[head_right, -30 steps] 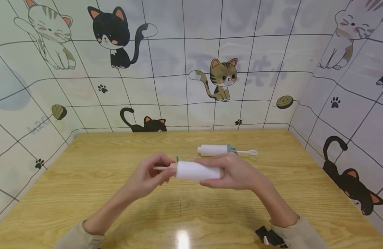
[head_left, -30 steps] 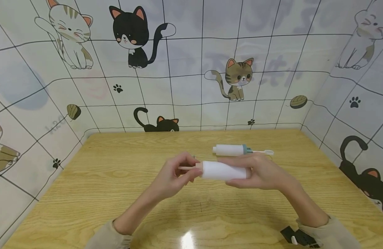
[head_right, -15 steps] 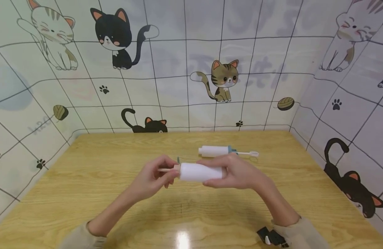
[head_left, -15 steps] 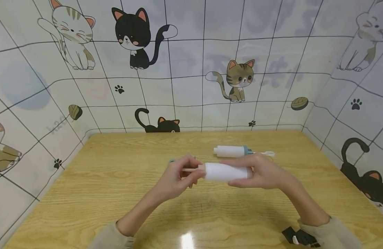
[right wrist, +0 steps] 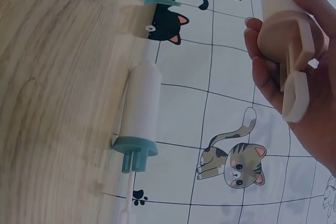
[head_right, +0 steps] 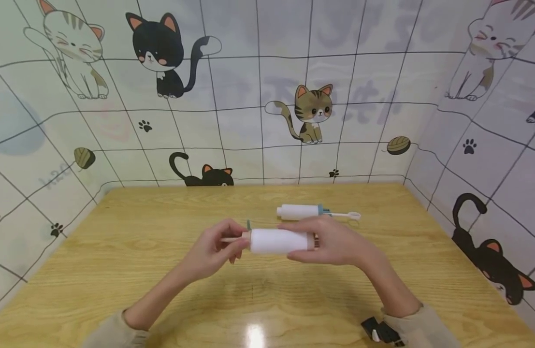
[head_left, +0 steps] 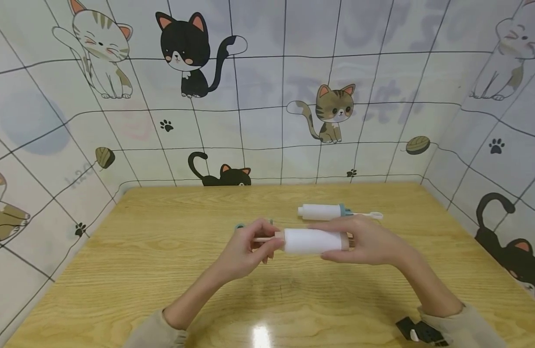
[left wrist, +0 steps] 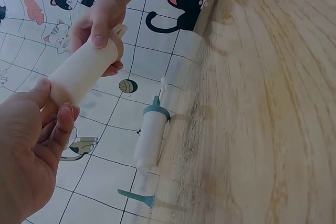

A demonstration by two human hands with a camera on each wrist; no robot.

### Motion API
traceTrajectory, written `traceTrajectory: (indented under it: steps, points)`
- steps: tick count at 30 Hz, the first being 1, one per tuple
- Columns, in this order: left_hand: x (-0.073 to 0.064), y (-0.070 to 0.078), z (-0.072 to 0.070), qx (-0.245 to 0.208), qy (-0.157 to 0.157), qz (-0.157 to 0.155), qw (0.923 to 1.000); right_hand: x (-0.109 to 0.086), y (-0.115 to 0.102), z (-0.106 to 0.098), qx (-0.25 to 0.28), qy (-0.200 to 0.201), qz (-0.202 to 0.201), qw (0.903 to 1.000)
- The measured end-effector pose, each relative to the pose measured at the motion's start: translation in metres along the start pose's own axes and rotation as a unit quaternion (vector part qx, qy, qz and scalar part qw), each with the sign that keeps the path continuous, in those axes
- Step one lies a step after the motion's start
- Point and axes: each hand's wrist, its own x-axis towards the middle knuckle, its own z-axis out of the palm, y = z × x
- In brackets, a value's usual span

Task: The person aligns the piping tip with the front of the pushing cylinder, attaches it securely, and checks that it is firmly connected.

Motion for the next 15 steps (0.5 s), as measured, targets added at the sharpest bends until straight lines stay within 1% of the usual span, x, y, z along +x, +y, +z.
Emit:
traceTrajectory:
  steps: [3, 6, 10, 15]
  points:
    - [0.000, -0.003, 0.000, -0.002, 0.006, 0.005, 1.0000, -0.002, 0.002, -0.001, 0.015, -0.013, 0.011, 0.9997]
    - [0.000, -0.006, 0.000, -0.004, 0.009, -0.001, 1.0000, -0.003, 0.005, -0.001, 0.030, -0.022, 0.023, 0.9991]
    - [-0.001, -0.010, -0.001, -0.014, 0.012, -0.020, 0.9996, -0.005, 0.007, -0.001, 0.024, -0.023, 0.036, 0.9988]
    - [-0.004, -0.016, -0.003, -0.021, 0.013, -0.034, 0.9991, -0.007, 0.010, -0.002, -0.007, -0.028, 0.038, 0.9988]
